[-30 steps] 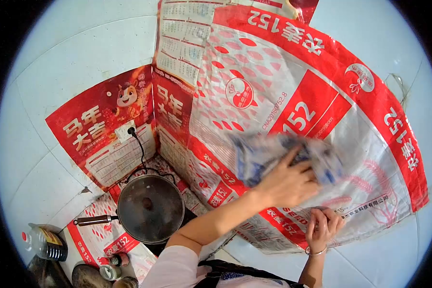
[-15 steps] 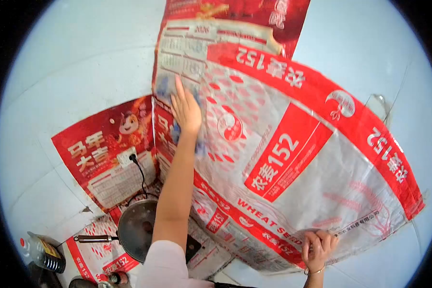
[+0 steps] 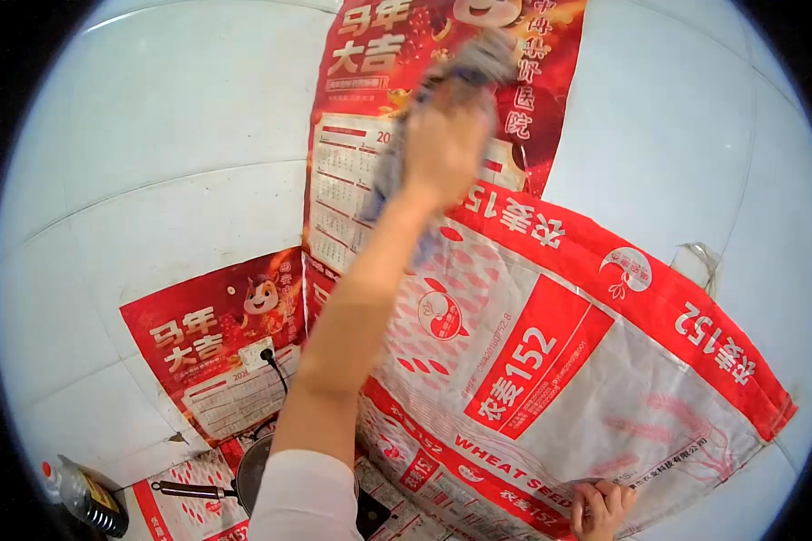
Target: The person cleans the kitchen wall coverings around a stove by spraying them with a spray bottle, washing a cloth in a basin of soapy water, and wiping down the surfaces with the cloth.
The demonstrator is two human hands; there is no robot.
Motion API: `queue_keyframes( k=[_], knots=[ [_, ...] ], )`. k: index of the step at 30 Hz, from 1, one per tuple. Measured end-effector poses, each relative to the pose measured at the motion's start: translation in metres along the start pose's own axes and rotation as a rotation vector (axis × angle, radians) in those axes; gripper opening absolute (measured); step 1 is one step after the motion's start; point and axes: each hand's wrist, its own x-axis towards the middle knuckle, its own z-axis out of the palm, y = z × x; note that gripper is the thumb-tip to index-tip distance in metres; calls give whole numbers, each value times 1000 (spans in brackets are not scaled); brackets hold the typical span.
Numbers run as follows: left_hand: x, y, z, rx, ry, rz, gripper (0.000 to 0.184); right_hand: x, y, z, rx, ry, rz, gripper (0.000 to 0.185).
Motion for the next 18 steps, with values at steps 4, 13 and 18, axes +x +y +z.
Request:
queue_keyframes(
  k=[4, 13, 18],
  knots=[
    [-17, -106, 22, -89, 189, -441, 46, -2, 4, 5, 3, 34, -6, 20],
    [-329, -46, 2, -274, 14, -1215, 47, -4, 3, 21, -40, 27, 21, 12],
    [-533, 54, 15, -459, -12, -1819, 52, -8, 8, 29, -82, 7, -50, 11]
  ],
)
